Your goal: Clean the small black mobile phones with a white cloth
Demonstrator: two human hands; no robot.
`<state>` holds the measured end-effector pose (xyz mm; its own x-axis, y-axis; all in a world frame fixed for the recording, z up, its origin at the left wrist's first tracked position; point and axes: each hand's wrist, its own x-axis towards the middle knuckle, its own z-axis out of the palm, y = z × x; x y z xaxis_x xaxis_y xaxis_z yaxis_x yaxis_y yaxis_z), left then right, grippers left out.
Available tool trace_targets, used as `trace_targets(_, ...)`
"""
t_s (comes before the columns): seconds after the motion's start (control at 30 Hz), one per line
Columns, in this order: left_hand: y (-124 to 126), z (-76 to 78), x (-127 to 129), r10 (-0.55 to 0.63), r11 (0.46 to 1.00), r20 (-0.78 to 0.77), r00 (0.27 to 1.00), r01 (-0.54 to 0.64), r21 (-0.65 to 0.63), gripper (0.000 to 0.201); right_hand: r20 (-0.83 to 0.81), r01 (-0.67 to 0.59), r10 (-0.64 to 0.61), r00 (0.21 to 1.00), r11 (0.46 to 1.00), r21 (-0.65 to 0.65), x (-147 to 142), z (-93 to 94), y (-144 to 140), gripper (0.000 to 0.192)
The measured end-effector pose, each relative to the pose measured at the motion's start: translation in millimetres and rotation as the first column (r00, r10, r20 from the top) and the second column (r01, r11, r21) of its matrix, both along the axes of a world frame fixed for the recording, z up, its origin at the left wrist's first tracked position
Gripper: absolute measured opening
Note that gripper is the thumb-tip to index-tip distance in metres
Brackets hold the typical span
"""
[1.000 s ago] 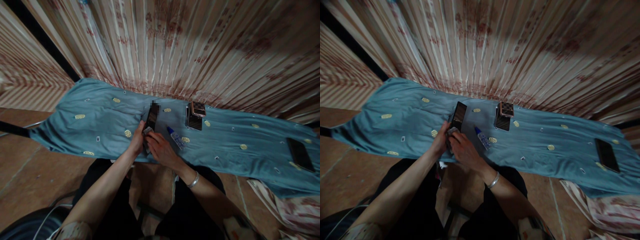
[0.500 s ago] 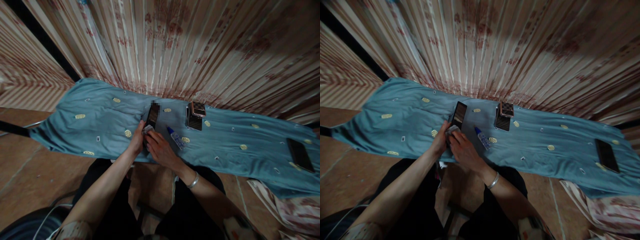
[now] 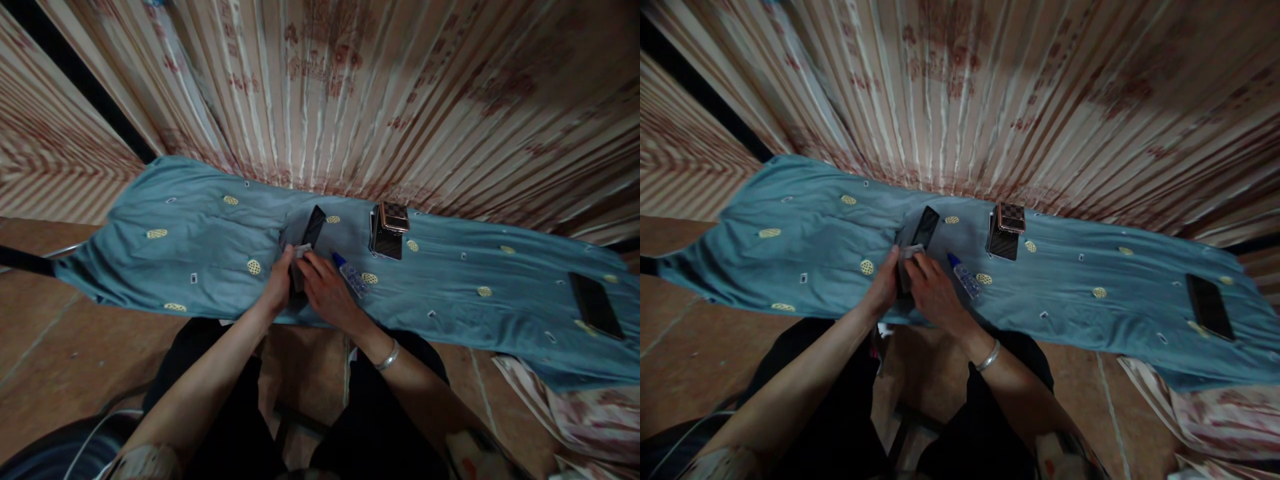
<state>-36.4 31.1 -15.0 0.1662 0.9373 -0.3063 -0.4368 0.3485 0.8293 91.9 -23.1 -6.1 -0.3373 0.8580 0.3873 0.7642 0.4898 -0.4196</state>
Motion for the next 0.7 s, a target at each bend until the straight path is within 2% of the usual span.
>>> trace_targets(0.13,-3.3,-6.3,4.0,0.021,0.998,-0.039,0.999,-0.019,0.064,0.046,0.009,0.044,-0.044,0.999,0.999,0.001,2.1,2.1,3.0,0.045)
trace_targets(0.27,-0.9,-4.3,2.3,0.014,1.000,0.001,1.000,-0.014,0.025,0.045,0.029,0.028,-0.029,0.999,0.999,0.030,-5.9,0.2,-0.8,0.040)
trace_targets(0.37,2.1,2.1,0.1,0.041,0.999,0.015,0.999,-0.040,-0.032,0.039,0.050,0.020,-0.023,0.998,0.999,0.049,-13.4,-2.4,-6.6,0.036)
trace_targets(0.5,4.3,13.5,-3.0,0.025,0.995,0.059,0.998,-0.019,-0.103,0.035,0.074,-0.014,0.010,0.997,0.998,0.062,-18.2,-6.4,-13.7,0.033)
trace_targets(0.7,4.2,27.5,-5.4,0.031,0.974,0.098,0.995,-0.008,-0.224,0.045,0.116,-0.123,0.109,0.987,0.985,0.119,-14.0,-11.4,-16.1,0.032)
